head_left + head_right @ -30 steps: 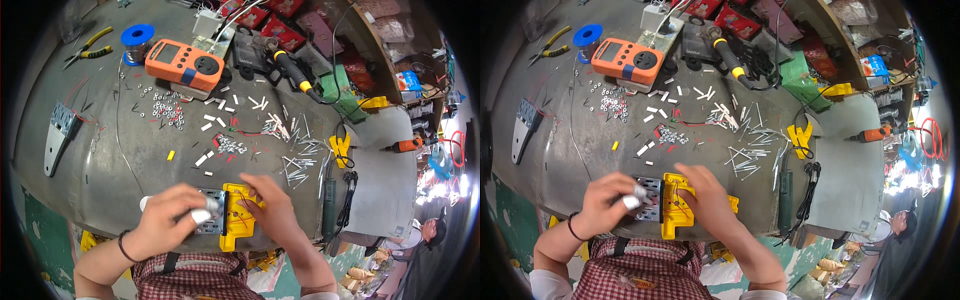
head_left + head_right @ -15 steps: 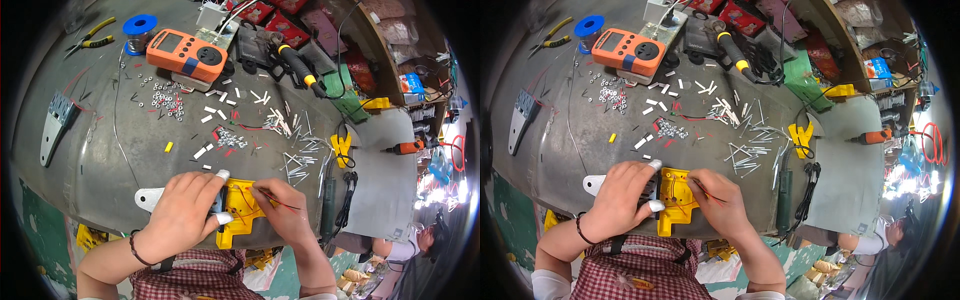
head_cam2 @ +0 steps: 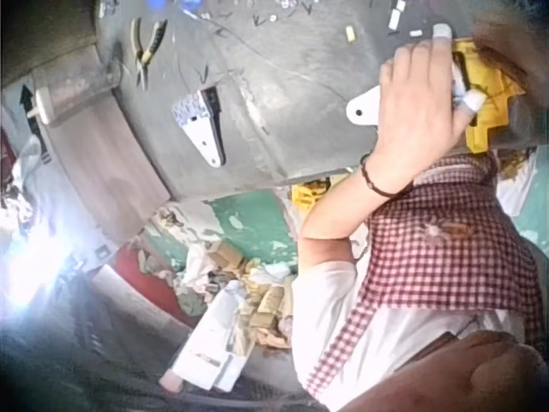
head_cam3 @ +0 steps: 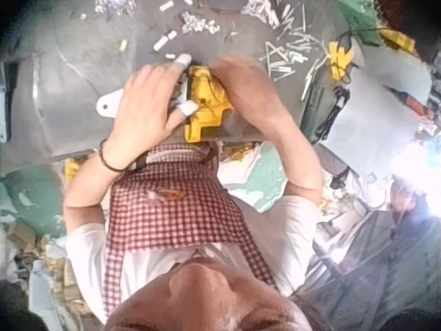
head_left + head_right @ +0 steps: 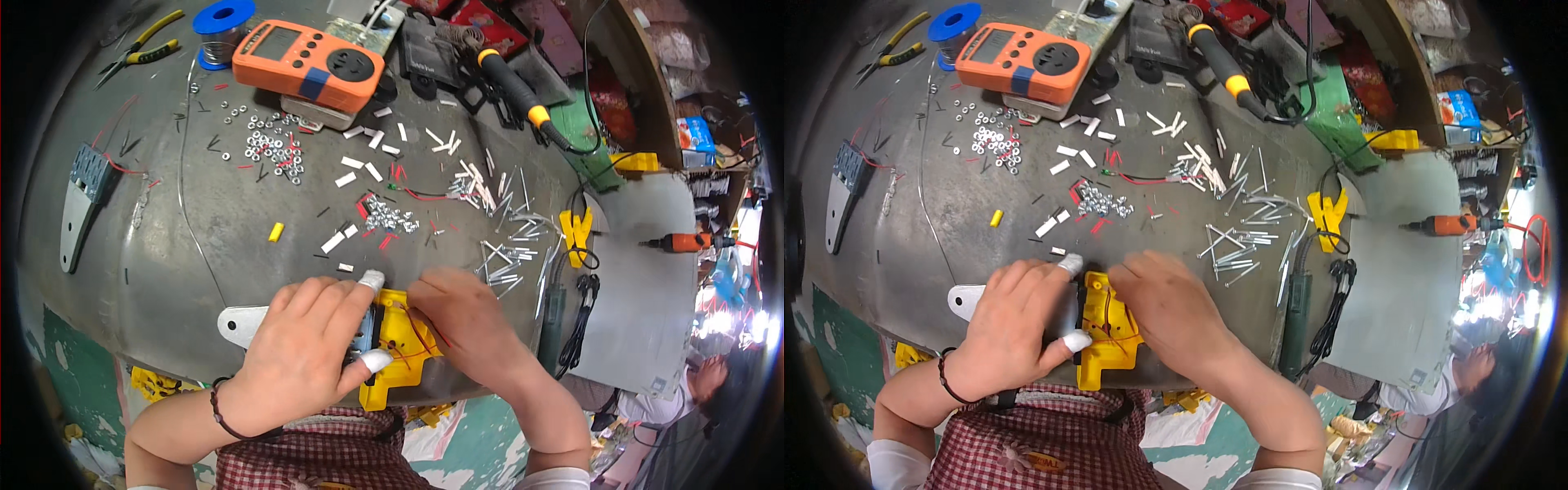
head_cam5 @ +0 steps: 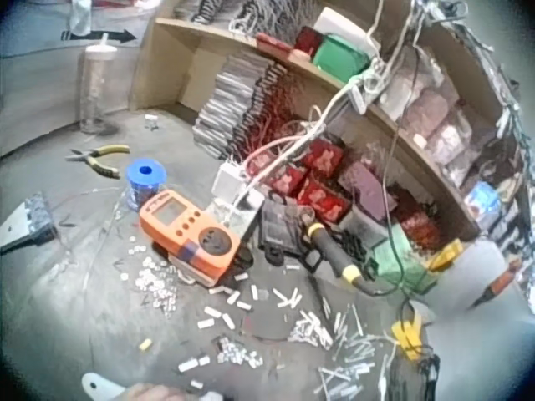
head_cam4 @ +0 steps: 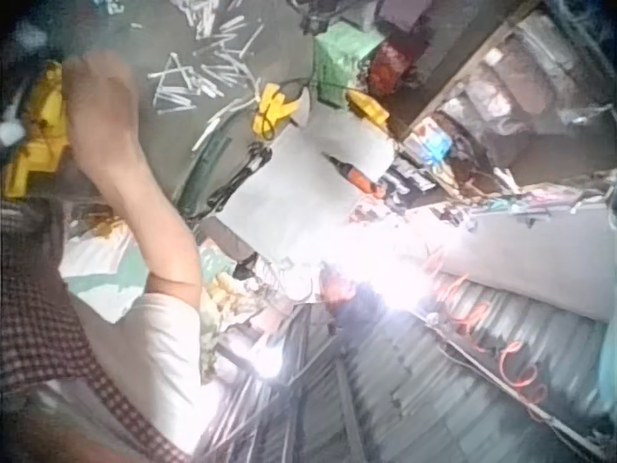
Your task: The person assembles a handheld heating tool by connecting internal wires and fitting circuitry into a plastic housing. The person uses a soldering iron to connect the wires and a multimeter to test the circuitry.
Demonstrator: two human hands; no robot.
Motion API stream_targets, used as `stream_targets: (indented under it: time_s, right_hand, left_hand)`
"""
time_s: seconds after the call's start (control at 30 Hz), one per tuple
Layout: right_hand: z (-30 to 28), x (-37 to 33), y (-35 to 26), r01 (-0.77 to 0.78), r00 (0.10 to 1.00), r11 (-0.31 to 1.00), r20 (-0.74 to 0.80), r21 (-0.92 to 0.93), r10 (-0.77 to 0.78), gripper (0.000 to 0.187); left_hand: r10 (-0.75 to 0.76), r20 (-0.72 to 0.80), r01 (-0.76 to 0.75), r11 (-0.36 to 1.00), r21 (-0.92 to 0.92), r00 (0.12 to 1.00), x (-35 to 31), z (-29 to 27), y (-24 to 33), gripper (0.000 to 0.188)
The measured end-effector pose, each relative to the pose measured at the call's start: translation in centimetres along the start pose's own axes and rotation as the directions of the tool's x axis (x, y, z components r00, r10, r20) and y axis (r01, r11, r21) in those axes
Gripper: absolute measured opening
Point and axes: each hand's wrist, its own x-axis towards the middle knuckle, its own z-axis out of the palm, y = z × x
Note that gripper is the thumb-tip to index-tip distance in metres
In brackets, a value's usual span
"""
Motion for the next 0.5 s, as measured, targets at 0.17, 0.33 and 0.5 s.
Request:
stream_targets:
  time_s: [0.17,0.33,0.5]
  right_hand:
    - [2.2,-1.7,0.1,-0.046,0.986,0.998,-0.164,-0.043,0.039,0.015]
    - [0.6,-5.6,-0.3,-0.124,0.910,0.969,-0.365,0.212,0.196,0.037]
    - [-0.1,-12.4,-2.7,0.015,0.963,0.870,-0.241,0.493,0.120,0.041]
  left_hand:
    - [-0.042,0.034,0.041,0.998,0.044,0.999,1.4,0.2,1.8,0.063]
    - [0.000,-0.028,0.003,0.996,0.089,1.000,1.1,0.3,1.3,0.059]
    - [0.264,-0.290,-0.208,0.955,0.210,0.920,-2.7,-0.9,1.5,0.051]
